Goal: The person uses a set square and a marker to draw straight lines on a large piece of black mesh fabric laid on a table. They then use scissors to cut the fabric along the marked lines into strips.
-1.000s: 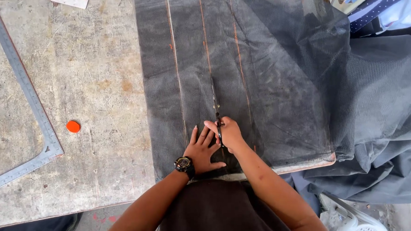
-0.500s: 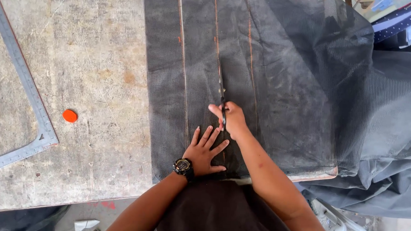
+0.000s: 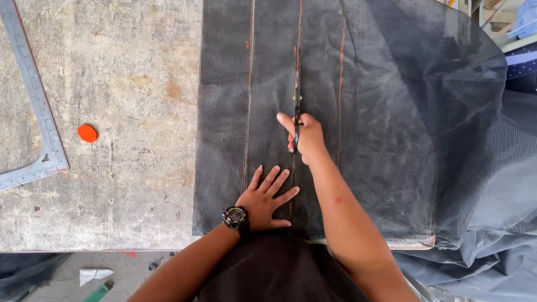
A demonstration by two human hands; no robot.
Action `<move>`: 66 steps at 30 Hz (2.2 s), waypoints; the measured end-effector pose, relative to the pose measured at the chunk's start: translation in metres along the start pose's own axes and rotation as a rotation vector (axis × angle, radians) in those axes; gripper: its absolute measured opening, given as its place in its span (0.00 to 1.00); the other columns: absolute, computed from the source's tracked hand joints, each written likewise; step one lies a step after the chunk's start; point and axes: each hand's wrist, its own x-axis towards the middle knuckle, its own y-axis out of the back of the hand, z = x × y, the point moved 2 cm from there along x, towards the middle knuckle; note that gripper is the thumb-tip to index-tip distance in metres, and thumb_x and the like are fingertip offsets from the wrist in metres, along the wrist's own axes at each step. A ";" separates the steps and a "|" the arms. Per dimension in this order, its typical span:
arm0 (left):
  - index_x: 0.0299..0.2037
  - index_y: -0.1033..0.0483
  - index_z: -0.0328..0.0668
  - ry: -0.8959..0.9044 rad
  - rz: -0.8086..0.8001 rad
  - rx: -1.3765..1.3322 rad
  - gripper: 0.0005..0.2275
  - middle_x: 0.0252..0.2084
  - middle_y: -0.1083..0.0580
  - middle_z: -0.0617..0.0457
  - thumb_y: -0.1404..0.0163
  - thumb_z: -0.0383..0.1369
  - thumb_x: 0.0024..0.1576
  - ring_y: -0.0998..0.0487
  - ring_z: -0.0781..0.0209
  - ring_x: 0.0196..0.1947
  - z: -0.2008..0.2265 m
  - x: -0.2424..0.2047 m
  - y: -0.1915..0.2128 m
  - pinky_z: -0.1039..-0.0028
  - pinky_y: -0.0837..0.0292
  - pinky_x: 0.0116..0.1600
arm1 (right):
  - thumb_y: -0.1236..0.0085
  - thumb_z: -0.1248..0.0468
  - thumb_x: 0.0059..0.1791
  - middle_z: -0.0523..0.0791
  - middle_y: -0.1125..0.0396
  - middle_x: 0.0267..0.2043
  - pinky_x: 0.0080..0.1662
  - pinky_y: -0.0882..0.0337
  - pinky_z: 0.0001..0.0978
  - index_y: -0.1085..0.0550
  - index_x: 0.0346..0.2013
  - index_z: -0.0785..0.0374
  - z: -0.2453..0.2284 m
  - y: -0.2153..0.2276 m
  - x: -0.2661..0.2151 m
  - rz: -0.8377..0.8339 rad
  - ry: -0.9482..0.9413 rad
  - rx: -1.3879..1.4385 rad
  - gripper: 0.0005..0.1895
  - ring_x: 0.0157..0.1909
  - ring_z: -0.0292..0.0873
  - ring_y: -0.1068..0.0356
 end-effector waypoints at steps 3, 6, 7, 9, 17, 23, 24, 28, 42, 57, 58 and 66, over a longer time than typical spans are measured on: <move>0.76 0.55 0.66 -0.001 -0.036 -0.018 0.42 0.79 0.61 0.45 0.58 0.68 0.53 0.67 0.40 0.78 0.000 0.001 0.004 0.38 0.72 0.75 | 0.28 0.49 0.45 0.48 0.37 0.16 0.18 0.29 0.32 0.29 0.44 0.71 -0.008 0.002 0.015 -0.021 0.017 0.012 0.30 0.14 0.41 0.35; 0.76 0.56 0.66 0.004 -0.048 -0.022 0.43 0.79 0.61 0.45 0.58 0.68 0.52 0.67 0.40 0.78 0.001 0.001 0.005 0.39 0.72 0.75 | 0.28 0.49 0.44 0.48 0.38 0.16 0.18 0.29 0.33 0.29 0.44 0.71 -0.015 0.000 0.025 -0.024 0.018 0.017 0.31 0.14 0.42 0.35; 0.76 0.56 0.66 0.005 -0.055 -0.020 0.42 0.79 0.61 0.45 0.58 0.68 0.52 0.67 0.40 0.78 0.001 0.001 0.005 0.39 0.72 0.75 | 0.28 0.48 0.44 0.48 0.38 0.16 0.18 0.29 0.33 0.29 0.44 0.71 -0.015 -0.001 0.028 -0.017 0.013 0.015 0.31 0.14 0.41 0.35; 0.76 0.56 0.67 0.012 -0.058 -0.023 0.42 0.79 0.61 0.46 0.58 0.68 0.52 0.67 0.41 0.78 0.000 0.000 0.006 0.39 0.72 0.75 | 0.29 0.48 0.44 0.47 0.38 0.16 0.18 0.29 0.33 0.30 0.44 0.71 -0.019 -0.003 0.032 -0.014 0.008 0.006 0.31 0.14 0.41 0.35; 0.75 0.55 0.66 0.001 -0.075 -0.021 0.42 0.79 0.61 0.45 0.59 0.68 0.52 0.67 0.41 0.78 0.000 0.000 0.011 0.39 0.72 0.75 | 0.28 0.53 0.44 0.47 0.39 0.16 0.17 0.31 0.30 0.32 0.39 0.67 -0.024 -0.007 0.068 0.018 0.049 -0.054 0.25 0.13 0.41 0.35; 0.75 0.55 0.66 -0.003 -0.053 -0.027 0.42 0.79 0.61 0.46 0.59 0.68 0.52 0.67 0.41 0.78 -0.001 -0.001 0.009 0.39 0.72 0.75 | 0.29 0.46 0.44 0.47 0.38 0.17 0.18 0.29 0.34 0.30 0.39 0.66 -0.055 -0.005 0.079 0.000 0.055 0.012 0.28 0.15 0.43 0.34; 0.75 0.55 0.66 0.001 -0.047 -0.026 0.42 0.79 0.61 0.46 0.59 0.68 0.52 0.67 0.41 0.78 0.000 -0.002 0.006 0.39 0.72 0.75 | 0.29 0.46 0.44 0.47 0.38 0.17 0.18 0.29 0.34 0.30 0.39 0.66 -0.062 -0.005 0.078 -0.003 0.060 0.009 0.28 0.15 0.43 0.34; 0.75 0.53 0.66 0.004 0.047 -0.026 0.43 0.79 0.60 0.46 0.57 0.69 0.49 0.64 0.42 0.78 -0.001 -0.002 -0.002 0.38 0.71 0.75 | 0.29 0.45 0.43 0.45 0.39 0.16 0.19 0.29 0.32 0.31 0.37 0.66 -0.069 -0.008 0.089 -0.031 0.064 -0.049 0.29 0.14 0.41 0.35; 0.73 0.42 0.61 -0.061 0.233 -0.107 0.43 0.77 0.52 0.39 0.55 0.70 0.48 0.56 0.38 0.76 -0.007 -0.002 -0.009 0.37 0.65 0.73 | 0.34 0.44 0.43 0.43 0.41 0.17 0.25 0.38 0.34 0.32 0.46 0.59 -0.121 -0.025 0.101 -0.028 -0.134 -0.071 0.29 0.17 0.41 0.42; 0.74 0.46 0.59 -0.072 0.195 -0.169 0.42 0.78 0.54 0.39 0.59 0.68 0.51 0.59 0.37 0.77 -0.007 -0.003 -0.007 0.38 0.72 0.73 | 0.32 0.50 0.47 0.42 0.39 0.18 0.22 0.41 0.30 0.33 0.33 0.56 -0.128 -0.024 0.151 -0.018 -0.027 -0.089 0.19 0.18 0.38 0.41; 0.75 0.47 0.58 -0.082 0.203 -0.194 0.43 0.78 0.54 0.39 0.59 0.68 0.52 0.58 0.36 0.76 -0.007 -0.003 -0.006 0.37 0.70 0.73 | 0.33 0.51 0.47 0.41 0.39 0.18 0.23 0.40 0.31 0.32 0.34 0.56 -0.129 -0.024 0.150 -0.016 -0.041 -0.082 0.18 0.18 0.38 0.40; 0.75 0.48 0.56 -0.090 0.138 -0.249 0.41 0.77 0.54 0.37 0.61 0.67 0.53 0.60 0.35 0.76 -0.008 -0.002 0.001 0.37 0.74 0.72 | 0.36 0.41 0.44 0.41 0.37 0.18 0.20 0.39 0.27 0.28 0.46 0.59 -0.150 -0.024 0.154 -0.033 -0.061 -0.084 0.29 0.16 0.36 0.39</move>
